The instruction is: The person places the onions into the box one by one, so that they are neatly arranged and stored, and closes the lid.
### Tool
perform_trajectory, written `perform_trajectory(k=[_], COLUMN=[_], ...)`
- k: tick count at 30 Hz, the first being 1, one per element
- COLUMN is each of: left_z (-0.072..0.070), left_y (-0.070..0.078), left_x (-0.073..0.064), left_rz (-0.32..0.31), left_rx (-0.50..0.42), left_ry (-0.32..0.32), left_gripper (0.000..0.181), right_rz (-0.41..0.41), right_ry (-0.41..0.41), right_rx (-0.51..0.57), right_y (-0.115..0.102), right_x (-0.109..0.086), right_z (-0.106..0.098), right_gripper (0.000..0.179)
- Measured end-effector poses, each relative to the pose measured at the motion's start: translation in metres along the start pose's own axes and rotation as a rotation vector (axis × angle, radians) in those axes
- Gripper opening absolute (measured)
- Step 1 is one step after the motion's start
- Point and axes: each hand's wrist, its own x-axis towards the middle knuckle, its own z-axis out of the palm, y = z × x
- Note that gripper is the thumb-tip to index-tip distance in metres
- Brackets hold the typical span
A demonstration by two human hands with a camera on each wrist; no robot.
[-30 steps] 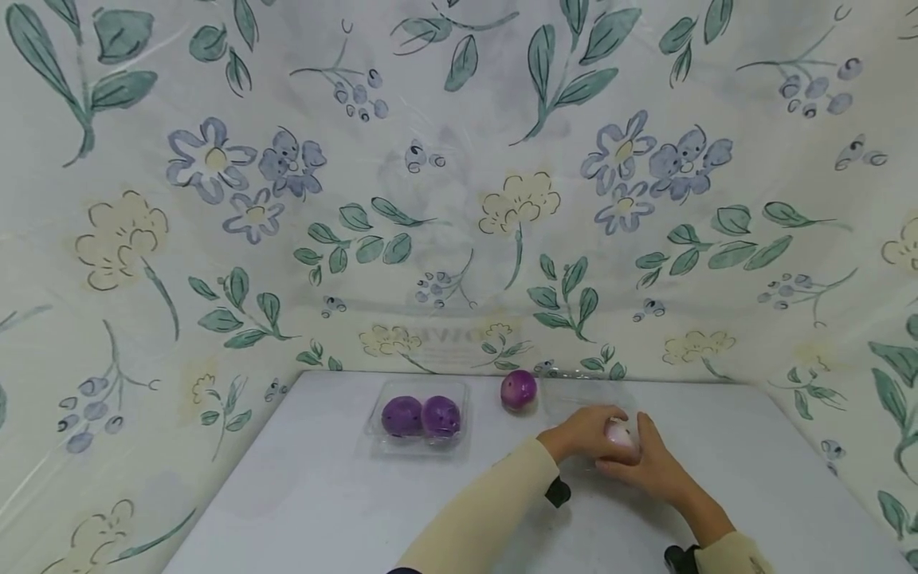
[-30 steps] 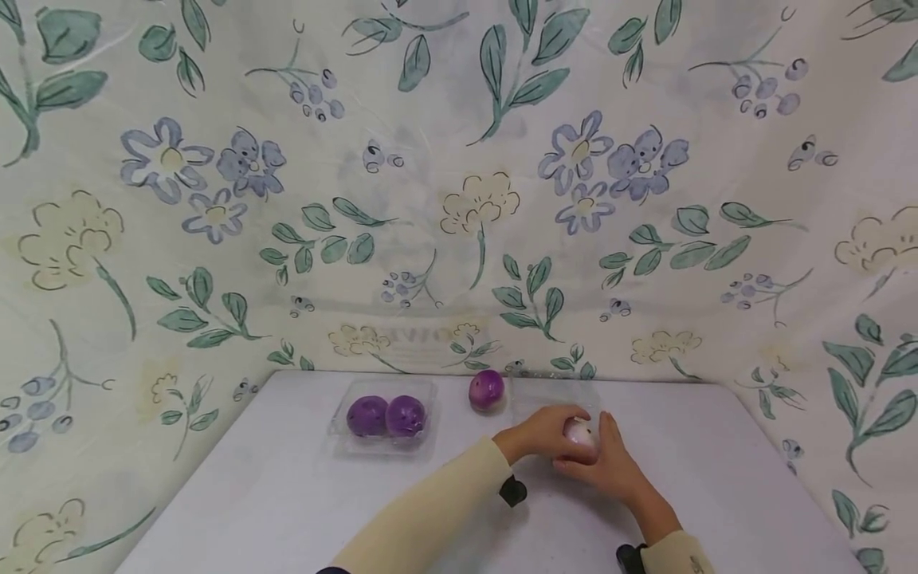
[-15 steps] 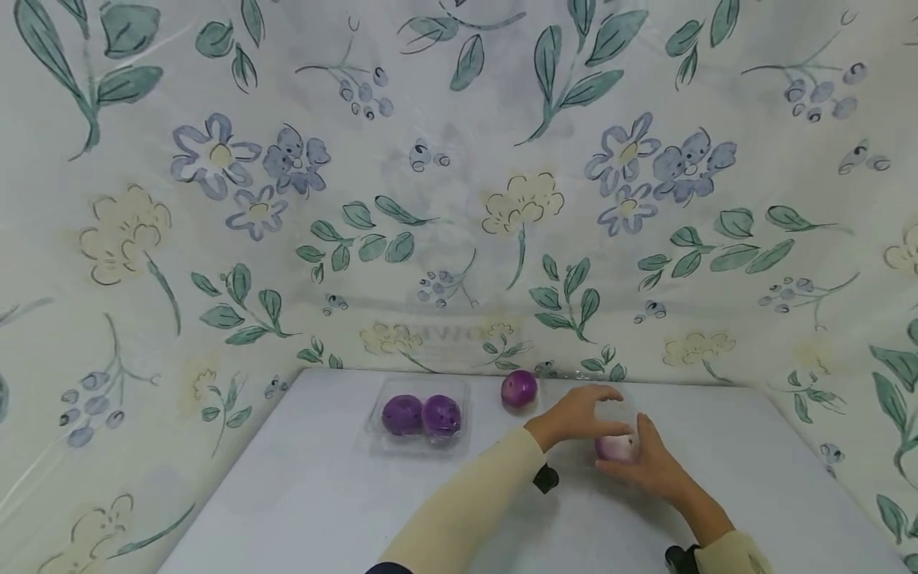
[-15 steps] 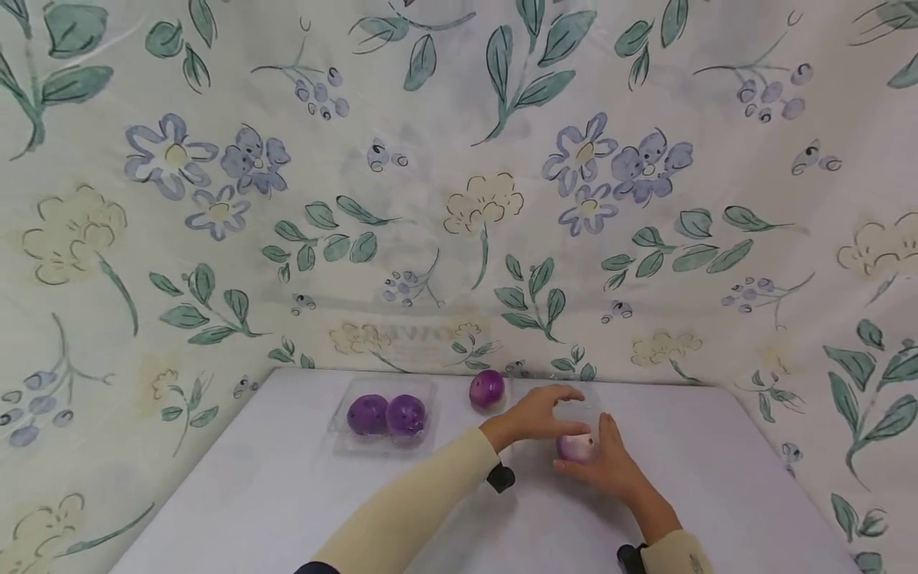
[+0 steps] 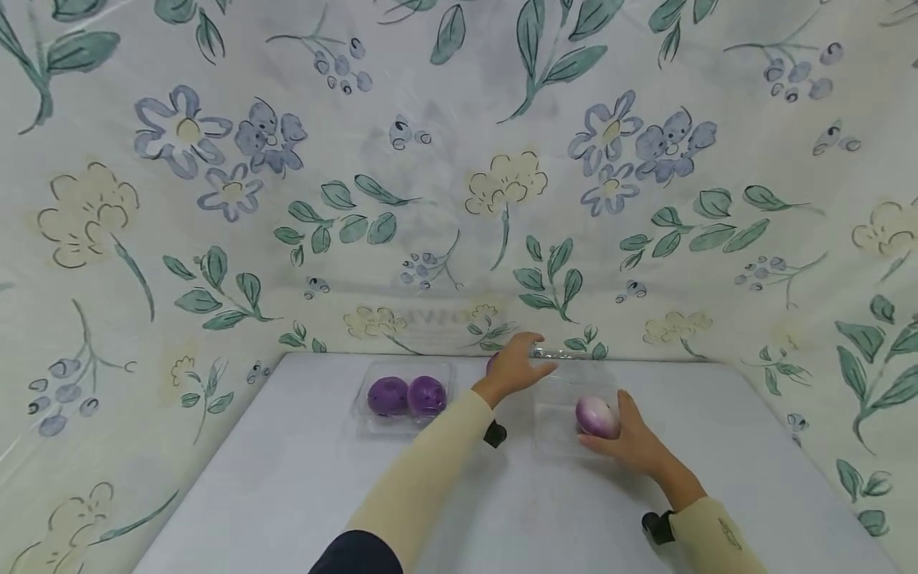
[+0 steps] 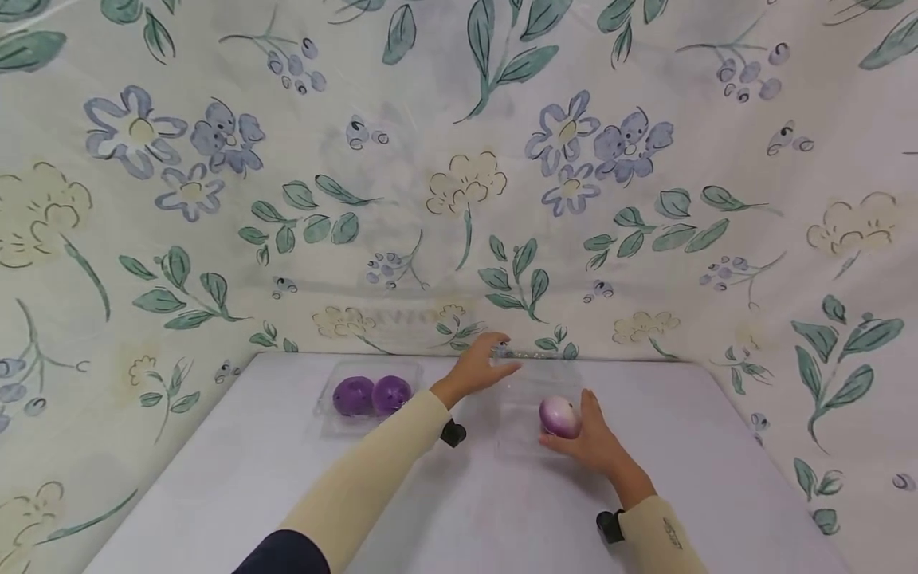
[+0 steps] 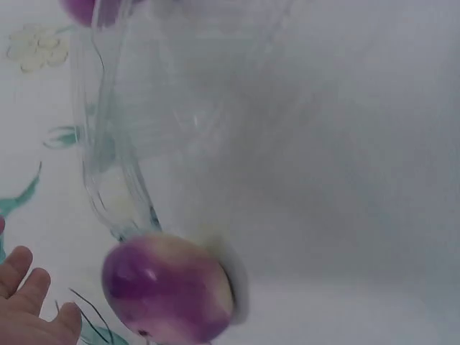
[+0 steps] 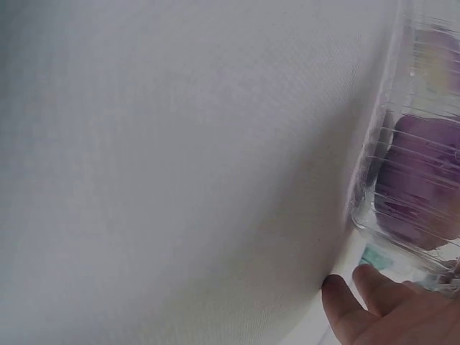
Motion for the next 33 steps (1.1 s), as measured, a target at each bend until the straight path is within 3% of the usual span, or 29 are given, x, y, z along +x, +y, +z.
perform_trajectory(k=[7, 16, 22, 27, 33], left_z=[-0.005, -0.002, 0.0, 0.001, 0.002], left_y=[-0.017, -0.03, -0.042, -0.043, -0.043], left_x=[-0.001, -0.001, -0.003, -0.004, -0.001], left_rz=[-0.085, -0.205, -0.223, -0.207, -0.233], left_rx=[-0.094, -0.102, -0.076, -0.06, -0.02], left_ry=[0.004, -0.01, -0.012, -0.018, -0.069], left_gripper=[0.063, 0.069, 0.07, 0.063, 0.058], right_rz=[0.012, 0.016, 0.015, 0.013, -0.003], right_ry=[0.002, -0.006, -0.018, -0.026, -0.011], right_rx=[-0.015, -0.01, 0.001, -0.002, 0.001], right_y=[0.003, 0.002, 0.001, 0.002, 0.004], right_x=[0.003, 0.004, 0.003, 0.002, 0.005], right_z=[-0.002, 0.0, 0.0, 0.0, -0.002], right_gripper=[0.128, 0.127, 0.128, 0.128, 0.127])
